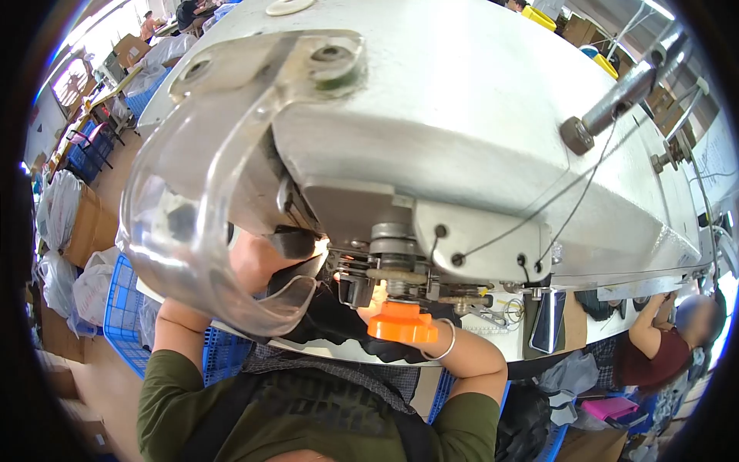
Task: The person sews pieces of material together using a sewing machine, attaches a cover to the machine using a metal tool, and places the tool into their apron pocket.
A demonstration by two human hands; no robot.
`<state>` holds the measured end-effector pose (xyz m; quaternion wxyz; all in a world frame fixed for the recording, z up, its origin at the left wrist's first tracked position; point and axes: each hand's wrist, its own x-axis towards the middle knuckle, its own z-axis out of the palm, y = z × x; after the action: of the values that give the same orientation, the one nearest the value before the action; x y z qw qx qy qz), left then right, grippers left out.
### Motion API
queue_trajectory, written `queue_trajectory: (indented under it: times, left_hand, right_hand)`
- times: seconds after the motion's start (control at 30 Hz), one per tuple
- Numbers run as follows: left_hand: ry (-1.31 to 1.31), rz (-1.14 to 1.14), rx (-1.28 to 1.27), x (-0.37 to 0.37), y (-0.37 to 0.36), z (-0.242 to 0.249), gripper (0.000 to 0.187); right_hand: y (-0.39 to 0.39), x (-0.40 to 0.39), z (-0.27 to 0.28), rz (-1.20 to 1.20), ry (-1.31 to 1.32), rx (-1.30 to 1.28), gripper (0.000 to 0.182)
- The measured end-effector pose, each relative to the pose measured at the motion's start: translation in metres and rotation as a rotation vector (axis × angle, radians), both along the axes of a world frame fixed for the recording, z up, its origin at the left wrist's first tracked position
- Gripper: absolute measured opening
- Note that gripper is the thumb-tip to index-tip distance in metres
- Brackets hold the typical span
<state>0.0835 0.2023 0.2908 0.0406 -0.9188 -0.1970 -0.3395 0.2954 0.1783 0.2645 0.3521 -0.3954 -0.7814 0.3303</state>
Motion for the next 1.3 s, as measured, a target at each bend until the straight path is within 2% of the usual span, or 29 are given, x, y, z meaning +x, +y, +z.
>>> queue_trajectory:
  times: [0.03, 0.17, 0.3, 0.37, 0.4, 0.47, 0.7, 0.77, 1.0, 1.07, 1.3]
  left_hand:
    - [-0.064, -0.007, -0.096, 0.0, 0.001, -0.006, 0.032]
    - [-0.132, -0.084, -0.295, -0.009, 0.0, 0.008, 0.046]
    - [-0.289, -0.205, -0.363, -0.012, 0.007, -0.003, 0.039]
    - [-0.285, -0.224, -0.309, -0.018, 0.012, -0.024, 0.026]
    - [-0.289, -0.224, -0.31, -0.015, 0.012, -0.021, 0.026]
    - [-0.402, -0.257, -0.109, -0.002, 0.01, -0.015, 0.021]
    - [-0.395, -0.297, -0.087, -0.003, 0.013, -0.02, 0.017]
    - [-0.381, -0.235, 0.056, 0.002, 0.013, -0.02, 0.014]
    - [-0.362, -0.116, 0.087, 0.01, 0.004, -0.017, 0.014]
    - [-0.36, -0.142, 0.055, 0.008, 0.008, -0.021, 0.015]
    - [-0.349, -0.11, 0.068, 0.007, 0.014, -0.029, 0.019]
  right_hand:
    - [-0.007, 0.04, 0.006, -0.004, 0.006, 0.03, 0.024]
    - [0.016, 0.065, 0.009, -0.014, 0.026, 0.145, 0.023]
    - [0.02, 0.048, 0.009, -0.006, 0.031, 0.262, 0.022]
    - [0.007, 0.041, 0.003, 0.002, 0.037, 0.323, 0.022]
    - [0.005, 0.043, 0.003, 0.005, 0.039, 0.352, 0.022]
    - [0.006, 0.031, 0.0, 0.011, 0.037, 0.406, 0.023]
    - [0.014, 0.015, -0.001, 0.049, 0.066, 0.624, 0.026]
    - [0.015, 0.014, -0.002, 0.056, 0.078, 0.688, 0.027]
    - [0.016, 0.034, 0.003, 0.051, 0.121, 0.871, 0.031]
    - [0.015, 0.038, 0.022, 0.147, -0.142, 0.969, 0.031]
    - [0.002, 0.056, 0.017, 0.139, -0.126, 0.928, 0.031]
